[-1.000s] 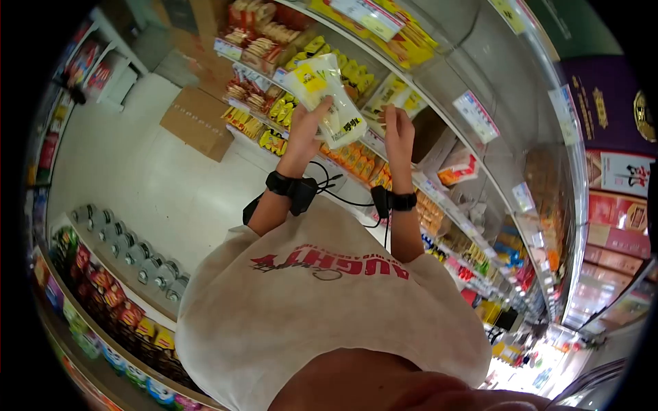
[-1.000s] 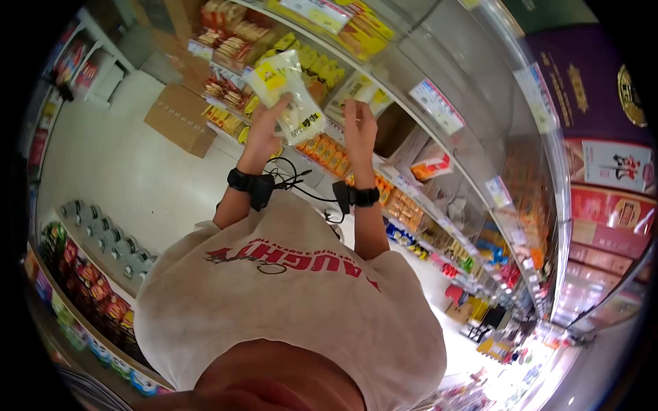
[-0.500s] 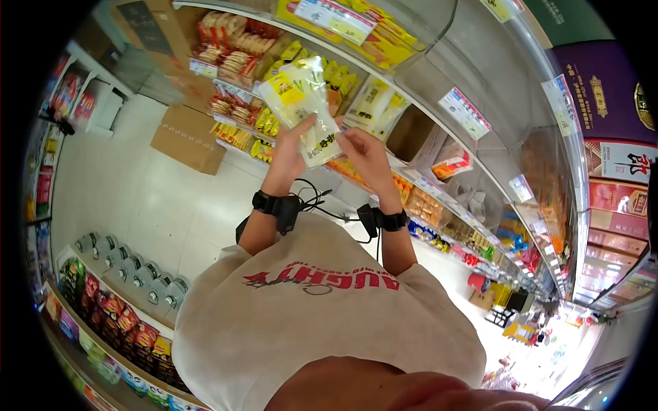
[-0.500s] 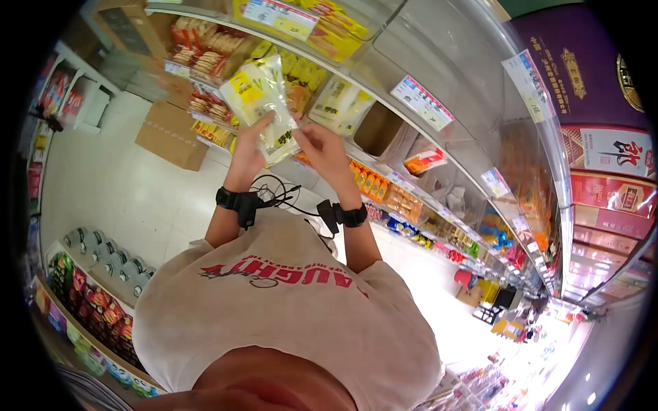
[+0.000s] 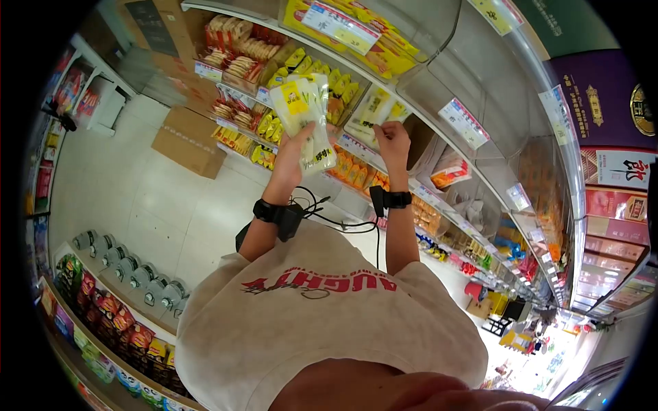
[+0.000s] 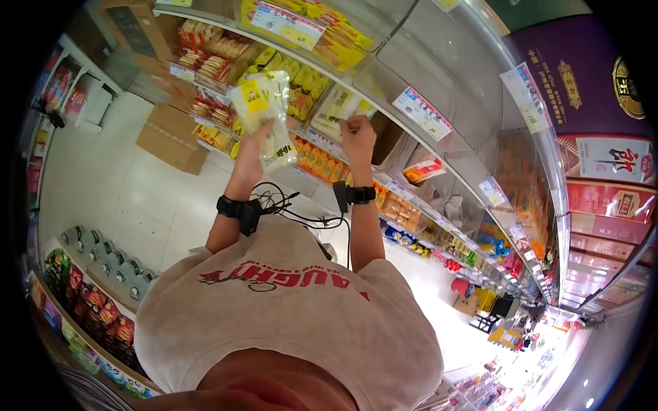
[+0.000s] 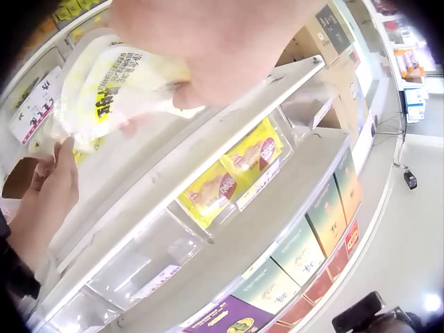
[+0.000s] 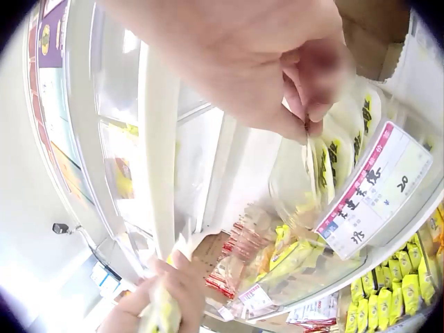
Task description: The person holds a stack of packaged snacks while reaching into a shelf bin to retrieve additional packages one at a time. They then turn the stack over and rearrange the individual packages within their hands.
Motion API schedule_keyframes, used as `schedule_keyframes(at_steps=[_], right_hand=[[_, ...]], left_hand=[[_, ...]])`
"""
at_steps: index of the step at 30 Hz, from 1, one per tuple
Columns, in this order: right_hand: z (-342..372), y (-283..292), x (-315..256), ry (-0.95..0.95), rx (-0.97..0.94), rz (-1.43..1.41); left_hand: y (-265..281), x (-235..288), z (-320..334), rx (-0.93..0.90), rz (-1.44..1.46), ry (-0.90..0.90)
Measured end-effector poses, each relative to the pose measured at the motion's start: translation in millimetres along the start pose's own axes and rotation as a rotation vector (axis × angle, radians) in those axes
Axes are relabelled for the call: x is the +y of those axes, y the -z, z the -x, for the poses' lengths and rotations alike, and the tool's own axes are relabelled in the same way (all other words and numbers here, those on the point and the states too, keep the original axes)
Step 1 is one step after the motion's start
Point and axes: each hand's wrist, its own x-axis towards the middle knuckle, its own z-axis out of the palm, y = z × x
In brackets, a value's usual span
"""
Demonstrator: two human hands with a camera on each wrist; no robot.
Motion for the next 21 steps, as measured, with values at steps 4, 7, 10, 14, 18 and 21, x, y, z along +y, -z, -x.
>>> schedule_keyframes(at_steps=[4, 7, 10, 14, 18, 21], right_hand=[[-6, 9, 25, 0.121, 0.079, -0.038], [-9, 21, 36, 0.144, 0.108, -0.121], [1, 36, -19, -0.036, 0.13, -0.522], [23, 41, -57, -0.134, -0.122, -0.759], [53, 16, -86, -0.168, -0.386, -0.637], [61, 8, -87, -0.073, -0.378, -0.44]], left_hand=[[7, -3, -7, 0.045, 0.072, 0.018], [16, -9, -16, 0.017, 0.105, 0.043], [22, -14, -24, -0.014, 0.16, 0.064], [-3, -8, -15, -0.039, 0.243, 0.106], [-11, -23, -17, 0.051, 0.156, 0.012], [-6, -26, -16, 0.008, 0.013, 0.029]])
